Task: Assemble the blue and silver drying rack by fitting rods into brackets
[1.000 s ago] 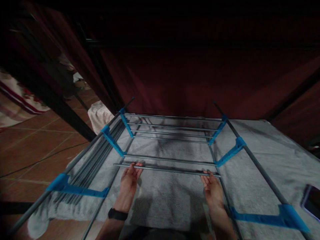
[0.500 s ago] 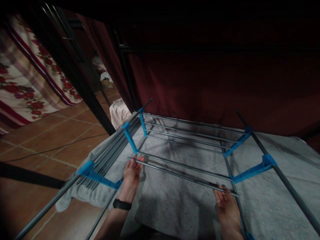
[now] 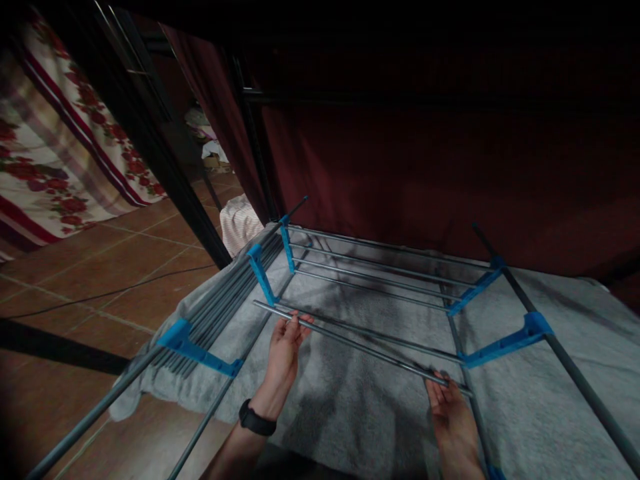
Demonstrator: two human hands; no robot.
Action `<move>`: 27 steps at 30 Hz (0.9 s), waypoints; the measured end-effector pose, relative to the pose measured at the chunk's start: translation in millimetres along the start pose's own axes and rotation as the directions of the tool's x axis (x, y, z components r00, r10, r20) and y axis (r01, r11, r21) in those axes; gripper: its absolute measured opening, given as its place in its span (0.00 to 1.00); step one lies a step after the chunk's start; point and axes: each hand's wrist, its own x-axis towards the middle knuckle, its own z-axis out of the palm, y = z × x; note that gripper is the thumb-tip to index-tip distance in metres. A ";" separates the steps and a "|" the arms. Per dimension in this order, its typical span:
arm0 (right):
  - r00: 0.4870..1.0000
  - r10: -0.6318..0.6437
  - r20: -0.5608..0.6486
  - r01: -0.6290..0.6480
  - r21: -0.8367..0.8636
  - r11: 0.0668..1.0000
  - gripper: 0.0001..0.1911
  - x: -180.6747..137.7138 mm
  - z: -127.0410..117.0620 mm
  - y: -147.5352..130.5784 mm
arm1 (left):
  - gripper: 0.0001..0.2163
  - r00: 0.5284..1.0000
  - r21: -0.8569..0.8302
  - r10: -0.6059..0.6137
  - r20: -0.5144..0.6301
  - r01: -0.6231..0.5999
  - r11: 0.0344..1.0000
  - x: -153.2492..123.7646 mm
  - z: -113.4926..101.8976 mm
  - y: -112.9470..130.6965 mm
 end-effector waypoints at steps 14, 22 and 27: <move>0.969 0.243 -0.048 -0.235 0.127 0.964 0.10 -42.2 49.0 15.6 | 0.15 0.934 0.233 0.109 0.340 -0.196 0.952 -37.9 57.5 0.7; 0.931 0.295 0.216 -0.306 0.017 0.952 0.09 -76.2 81.3 51.6 | 0.13 0.909 0.256 0.060 0.413 -0.179 0.950 -55.7 69.5 -14.1; 0.748 0.529 0.402 -0.471 -0.242 0.849 0.09 -91.8 87.7 49.4 | 0.14 0.867 0.276 0.134 0.480 -0.295 0.915 -47.6 72.9 12.0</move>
